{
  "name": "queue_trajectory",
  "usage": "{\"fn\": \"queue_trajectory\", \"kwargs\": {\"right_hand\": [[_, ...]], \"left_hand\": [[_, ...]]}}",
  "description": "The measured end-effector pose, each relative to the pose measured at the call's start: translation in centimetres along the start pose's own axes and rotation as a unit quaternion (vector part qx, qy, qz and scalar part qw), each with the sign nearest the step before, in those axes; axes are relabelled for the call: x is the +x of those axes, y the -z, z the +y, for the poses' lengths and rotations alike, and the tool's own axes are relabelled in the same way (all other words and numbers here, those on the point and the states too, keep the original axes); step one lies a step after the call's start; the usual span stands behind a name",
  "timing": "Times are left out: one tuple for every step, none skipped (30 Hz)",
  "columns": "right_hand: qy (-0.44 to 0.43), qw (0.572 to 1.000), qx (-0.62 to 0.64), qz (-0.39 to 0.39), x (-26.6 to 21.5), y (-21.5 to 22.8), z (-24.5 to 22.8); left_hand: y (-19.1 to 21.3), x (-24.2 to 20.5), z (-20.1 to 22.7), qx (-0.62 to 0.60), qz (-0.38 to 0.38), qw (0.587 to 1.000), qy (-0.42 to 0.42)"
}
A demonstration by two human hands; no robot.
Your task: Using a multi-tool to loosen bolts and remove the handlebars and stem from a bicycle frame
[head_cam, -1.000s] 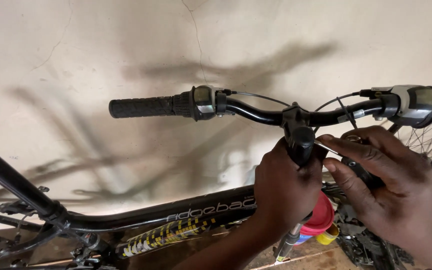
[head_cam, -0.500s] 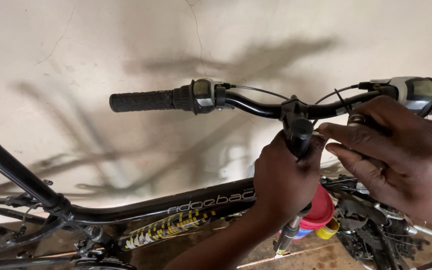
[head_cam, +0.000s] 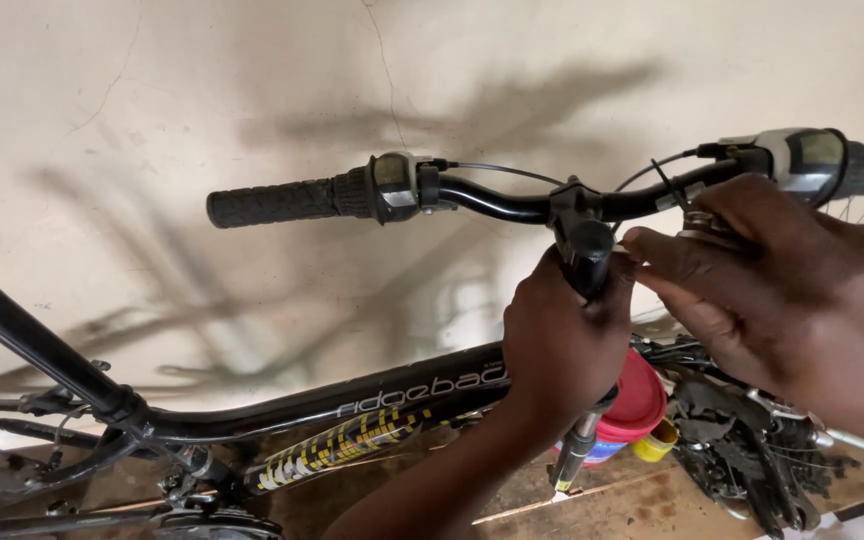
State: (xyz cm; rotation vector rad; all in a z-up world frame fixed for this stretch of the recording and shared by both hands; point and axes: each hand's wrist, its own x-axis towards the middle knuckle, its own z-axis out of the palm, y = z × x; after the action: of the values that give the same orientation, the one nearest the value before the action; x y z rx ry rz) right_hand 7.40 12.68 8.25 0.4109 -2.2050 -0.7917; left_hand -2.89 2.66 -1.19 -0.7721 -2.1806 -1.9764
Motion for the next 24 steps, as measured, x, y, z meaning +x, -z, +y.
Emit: {"fn": "queue_trajectory", "kwargs": {"right_hand": [[-0.002,1.0,-0.001,-0.001,0.1,0.2,0.1],[0.047,0.997,-0.06,-0.004,0.3,0.5,0.2],[0.096,0.988,-0.117,-0.006,0.5,0.7,0.3],[0.095,0.988,-0.118,-0.008,0.7,0.5,0.2],[0.026,0.999,0.032,-0.016,0.9,0.4,0.1],[-0.043,0.982,0.181,-0.019,1.3,0.1,0.1],[-0.043,0.982,0.181,-0.018,1.3,0.3,-0.2],[-0.067,0.971,0.229,-0.017,1.5,0.4,-0.3],[-0.091,0.956,0.277,-0.016,1.7,0.4,-0.5],[-0.089,0.956,0.279,-0.017,1.5,0.2,-0.2],[-0.069,0.966,0.247,-0.019,1.2,0.0,0.0],[-0.049,0.976,0.212,-0.021,1.0,-0.1,0.3],[-0.047,0.976,0.212,-0.021,0.9,-0.1,0.7],[-0.022,0.985,0.17,-0.033,0.9,-0.1,1.0],[0.003,0.991,0.128,-0.045,0.9,-0.1,1.4],[0.004,0.991,0.128,-0.045,1.4,0.1,1.6],[-0.004,0.977,0.206,-0.059,2.1,0.3,1.7],[-0.013,0.957,0.283,-0.071,2.8,0.5,2.0],[-0.013,0.957,0.282,-0.07,3.1,0.3,2.5],[-0.003,0.953,0.286,-0.104,3.4,0.1,3.1],[0.007,0.947,0.29,-0.137,3.6,-0.1,3.7],[0.008,0.947,0.29,-0.136,3.7,-0.3,3.8],[0.01,0.954,0.237,-0.182,3.7,-0.5,4.0],[0.012,0.956,0.183,-0.227,3.6,-0.8,4.2]], "left_hand": [[0.0,-0.1,0.2,0.0,-0.002,1.0,-0.001],[0.1,-0.2,0.3,-0.002,0.003,1.0,0.0],[0.2,-0.3,0.4,-0.003,0.007,1.0,0.002],[0.5,-0.4,0.8,-0.003,0.006,1.0,0.002],[0.7,-0.5,1.1,-0.016,-0.008,1.0,0.024],[1.1,-0.4,1.5,-0.029,-0.019,0.998,0.045],[1.4,-0.7,1.7,-0.029,-0.019,0.998,0.044],[1.7,-0.9,1.9,-0.082,-0.033,0.995,0.052],[2.0,-1.1,2.0,-0.134,-0.047,0.988,0.06],[1.9,-1.1,1.9,-0.134,-0.044,0.988,0.061],[1.8,-1.1,1.8,-0.212,-0.046,0.974,0.067],[1.6,-1.2,1.7,-0.29,-0.049,0.953,0.071],[1.2,-1.1,1.6,-0.291,-0.047,0.953,0.07],[0.9,-1.1,1.4,-0.279,-0.029,0.958,0.063],[0.6,-1.0,1.3,-0.267,-0.011,0.962,0.055],[0.4,-1.2,1.3,-0.267,-0.01,0.962,0.055],[0.3,-1.4,1.4,-0.238,0.008,0.97,0.051],[0.2,-1.4,1.4,-0.21,0.025,0.976,0.046],[0.2,-1.4,1.3,-0.209,0.024,0.977,0.045],[0.2,-1.4,1.2,-0.183,0.03,0.982,0.031],[0.2,-1.5,1.1,-0.157,0.037,0.987,0.017],[0.3,-1.5,1.0,-0.157,0.038,0.987,0.017],[0.4,-1.5,1.0,-0.152,0.028,0.988,0.003],[0.5,-1.5,0.9,-0.147,0.018,0.989,-0.008]]}}
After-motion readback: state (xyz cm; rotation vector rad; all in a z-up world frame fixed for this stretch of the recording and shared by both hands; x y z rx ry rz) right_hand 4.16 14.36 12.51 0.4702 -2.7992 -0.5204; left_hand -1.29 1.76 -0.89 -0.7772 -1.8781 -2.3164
